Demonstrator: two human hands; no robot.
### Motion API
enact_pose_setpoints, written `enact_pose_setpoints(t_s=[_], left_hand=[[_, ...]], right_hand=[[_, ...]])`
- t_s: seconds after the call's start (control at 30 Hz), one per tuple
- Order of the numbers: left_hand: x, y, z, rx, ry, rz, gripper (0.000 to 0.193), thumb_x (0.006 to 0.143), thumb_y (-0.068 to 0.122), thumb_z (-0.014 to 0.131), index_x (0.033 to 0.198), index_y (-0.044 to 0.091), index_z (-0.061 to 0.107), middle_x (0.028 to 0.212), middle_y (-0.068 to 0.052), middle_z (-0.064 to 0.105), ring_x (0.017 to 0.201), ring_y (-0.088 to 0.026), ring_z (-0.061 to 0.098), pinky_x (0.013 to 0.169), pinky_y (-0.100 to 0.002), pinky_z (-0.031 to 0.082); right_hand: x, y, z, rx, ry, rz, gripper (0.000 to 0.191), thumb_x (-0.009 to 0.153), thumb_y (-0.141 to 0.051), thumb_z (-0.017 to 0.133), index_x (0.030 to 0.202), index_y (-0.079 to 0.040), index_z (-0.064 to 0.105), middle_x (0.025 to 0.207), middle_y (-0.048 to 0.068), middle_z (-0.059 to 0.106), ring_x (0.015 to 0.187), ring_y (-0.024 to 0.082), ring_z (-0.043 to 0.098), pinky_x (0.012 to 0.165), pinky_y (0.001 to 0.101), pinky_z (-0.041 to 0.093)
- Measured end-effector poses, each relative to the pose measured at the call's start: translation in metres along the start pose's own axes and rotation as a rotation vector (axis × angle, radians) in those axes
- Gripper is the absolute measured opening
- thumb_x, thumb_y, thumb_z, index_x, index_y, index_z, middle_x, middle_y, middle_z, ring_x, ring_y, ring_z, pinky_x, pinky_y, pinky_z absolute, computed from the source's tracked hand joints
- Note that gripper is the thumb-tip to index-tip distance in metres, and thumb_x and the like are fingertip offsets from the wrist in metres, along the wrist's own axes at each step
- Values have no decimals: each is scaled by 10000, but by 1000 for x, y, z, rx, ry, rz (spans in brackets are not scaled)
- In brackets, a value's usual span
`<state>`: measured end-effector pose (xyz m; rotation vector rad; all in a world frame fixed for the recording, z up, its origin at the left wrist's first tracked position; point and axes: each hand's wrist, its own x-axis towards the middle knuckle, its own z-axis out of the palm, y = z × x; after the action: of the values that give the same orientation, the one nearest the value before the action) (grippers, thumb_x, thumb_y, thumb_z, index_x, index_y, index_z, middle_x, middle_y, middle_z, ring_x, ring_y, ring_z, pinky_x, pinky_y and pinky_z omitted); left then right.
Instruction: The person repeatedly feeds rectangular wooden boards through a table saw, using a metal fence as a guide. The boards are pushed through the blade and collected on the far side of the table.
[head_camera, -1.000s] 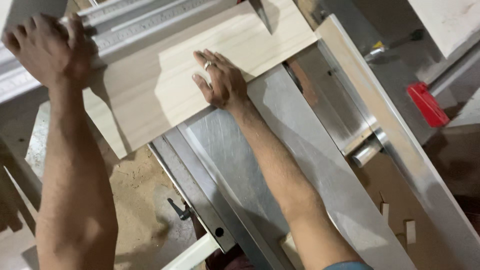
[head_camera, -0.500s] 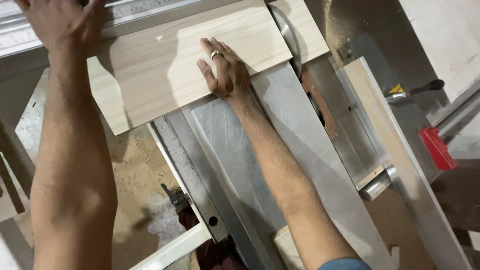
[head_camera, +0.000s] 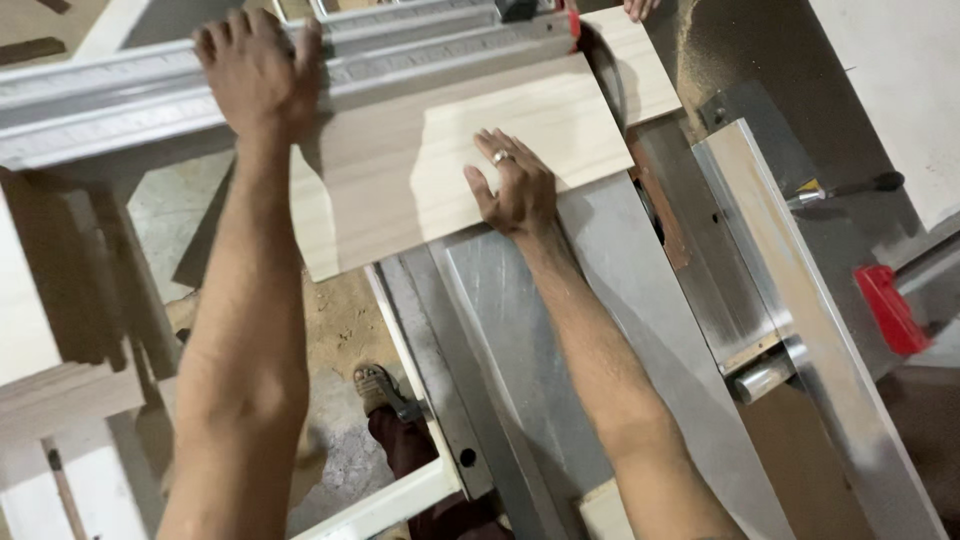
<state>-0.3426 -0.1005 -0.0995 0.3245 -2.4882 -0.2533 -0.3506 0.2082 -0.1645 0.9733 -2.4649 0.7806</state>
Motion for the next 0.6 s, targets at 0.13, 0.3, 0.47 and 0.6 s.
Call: enact_pose_setpoints(t_s=[0.13, 0.3, 0.47, 0.6], left_hand=[[-33, 22, -11, -28, 33, -79, 473, 1166, 424, 458, 1115, -6, 649, 1069, -240, 638, 1093, -419, 556, 1071, -566, 312], [-79, 48, -24, -64, 110, -106, 389, 1144, 325, 471, 1034, 11, 673, 988, -199, 662, 1004, -380, 581, 1046, -553, 331], [-132, 71, -41, -6, 93, -149, 430, 1119, 376, 511, 973, 7, 679, 974, -197, 669, 996, -369, 586, 1039, -529, 338], [-173, 89, -55, -13, 14, -213, 451, 1114, 397, 524, 950, 10, 687, 977, -205, 669, 1004, -384, 579, 1033, -518, 337]], right_hand=[[-39, -3, -15, 4, 48, 16, 366, 972, -294, 632, 1166, -12, 760, 1210, 182, 751, 1232, 346, 687, 1106, 467, 508], [-95, -11, -39, -46, 87, 3, 271, 943, -265, 658, 1051, -59, 796, 1116, 139, 788, 1174, 316, 725, 1084, 470, 531], [-153, -59, -40, -3, 150, 57, 223, 924, -219, 638, 1013, -123, 820, 1051, 93, 792, 1095, 257, 750, 1020, 413, 602], [-192, -125, -32, 25, -1, 64, 278, 965, -290, 669, 1094, -65, 769, 1192, 145, 762, 1200, 315, 701, 1088, 444, 527]])
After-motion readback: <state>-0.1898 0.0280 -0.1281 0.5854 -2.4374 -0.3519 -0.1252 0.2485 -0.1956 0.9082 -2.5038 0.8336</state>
